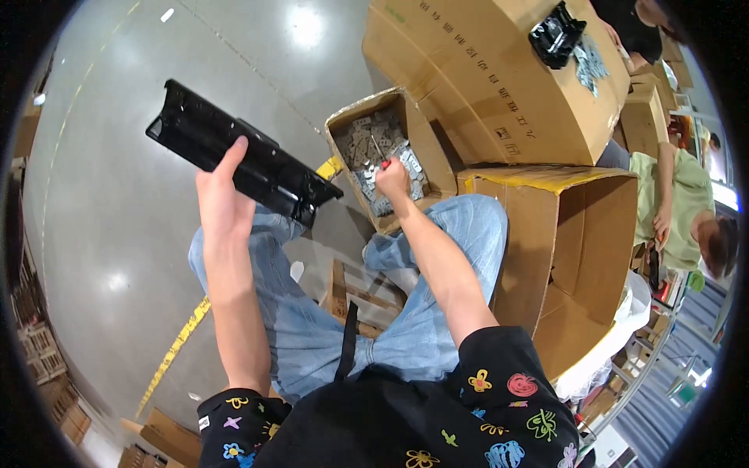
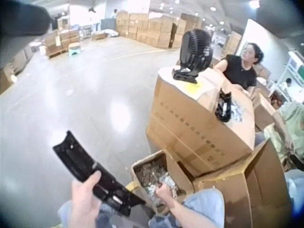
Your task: Assembling small metal clips onto black plastic housing units using pliers in a factory setting.
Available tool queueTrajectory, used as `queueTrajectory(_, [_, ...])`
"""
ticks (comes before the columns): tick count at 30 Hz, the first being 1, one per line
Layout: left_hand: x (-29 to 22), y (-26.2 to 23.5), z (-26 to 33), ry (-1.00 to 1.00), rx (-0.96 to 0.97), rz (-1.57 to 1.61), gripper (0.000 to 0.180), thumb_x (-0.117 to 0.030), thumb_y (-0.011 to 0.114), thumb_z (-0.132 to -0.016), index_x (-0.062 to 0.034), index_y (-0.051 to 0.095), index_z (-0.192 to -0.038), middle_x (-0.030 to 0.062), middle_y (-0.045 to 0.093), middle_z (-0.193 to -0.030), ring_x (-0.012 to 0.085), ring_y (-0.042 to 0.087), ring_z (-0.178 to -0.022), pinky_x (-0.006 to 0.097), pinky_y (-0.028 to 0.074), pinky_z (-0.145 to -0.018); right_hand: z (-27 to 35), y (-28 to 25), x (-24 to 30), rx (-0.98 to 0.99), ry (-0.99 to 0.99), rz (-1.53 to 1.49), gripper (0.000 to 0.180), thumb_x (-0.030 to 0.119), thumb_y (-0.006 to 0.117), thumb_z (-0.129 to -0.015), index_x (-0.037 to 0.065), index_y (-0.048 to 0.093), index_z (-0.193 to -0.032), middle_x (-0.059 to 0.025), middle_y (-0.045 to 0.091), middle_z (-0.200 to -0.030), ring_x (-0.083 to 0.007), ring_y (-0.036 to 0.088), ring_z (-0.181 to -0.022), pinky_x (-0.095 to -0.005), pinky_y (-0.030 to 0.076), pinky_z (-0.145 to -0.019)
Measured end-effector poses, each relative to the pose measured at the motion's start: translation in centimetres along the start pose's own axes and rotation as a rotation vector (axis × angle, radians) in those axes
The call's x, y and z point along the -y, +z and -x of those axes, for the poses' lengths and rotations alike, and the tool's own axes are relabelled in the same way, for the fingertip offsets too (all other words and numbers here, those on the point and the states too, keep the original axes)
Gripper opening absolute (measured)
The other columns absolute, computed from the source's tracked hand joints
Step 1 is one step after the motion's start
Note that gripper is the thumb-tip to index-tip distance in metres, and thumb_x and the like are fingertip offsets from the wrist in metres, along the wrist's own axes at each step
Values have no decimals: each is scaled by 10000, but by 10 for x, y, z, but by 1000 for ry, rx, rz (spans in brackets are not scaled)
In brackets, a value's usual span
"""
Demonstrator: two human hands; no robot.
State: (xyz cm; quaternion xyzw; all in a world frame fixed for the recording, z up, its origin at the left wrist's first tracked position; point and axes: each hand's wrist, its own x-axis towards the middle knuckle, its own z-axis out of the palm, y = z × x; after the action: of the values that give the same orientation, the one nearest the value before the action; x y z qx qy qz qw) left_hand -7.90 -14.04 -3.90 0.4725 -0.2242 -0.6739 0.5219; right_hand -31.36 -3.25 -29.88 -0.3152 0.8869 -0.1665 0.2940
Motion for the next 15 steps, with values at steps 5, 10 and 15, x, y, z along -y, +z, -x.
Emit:
queueTrajectory(5, [-14,-19,-5,35,-72,-3,267,18,622,-822,24,578,-1086,87,618,-1026,196,608,-913,329,501,-788,0,40,-50,-53,-27,5,204,154,569,-753,15,627,-891,-227,637,-817,-398,615,-832,-434,486,-746])
queueTrajectory(10, [-26,-27,-5,6,-166,-13,220,-23,573,-875,6,547,-1092,74,582,-998,186,585,-907,346,495,-796,-13,78,-54,224,-14,67,413,145,566,-747,100,576,-1157,-234,609,-1006,-354,580,-989,-414,464,-850])
queueTrajectory(15, [-25,-13,-6,-54,-197,-86,225,-26,577,-876,-19,541,-1098,48,571,-973,163,572,-893,331,486,-787,-59,106,-48,177,18,-293,600,91,585,-727,66,446,-1310,-207,532,-1156,-352,559,-1011,-382,465,-869])
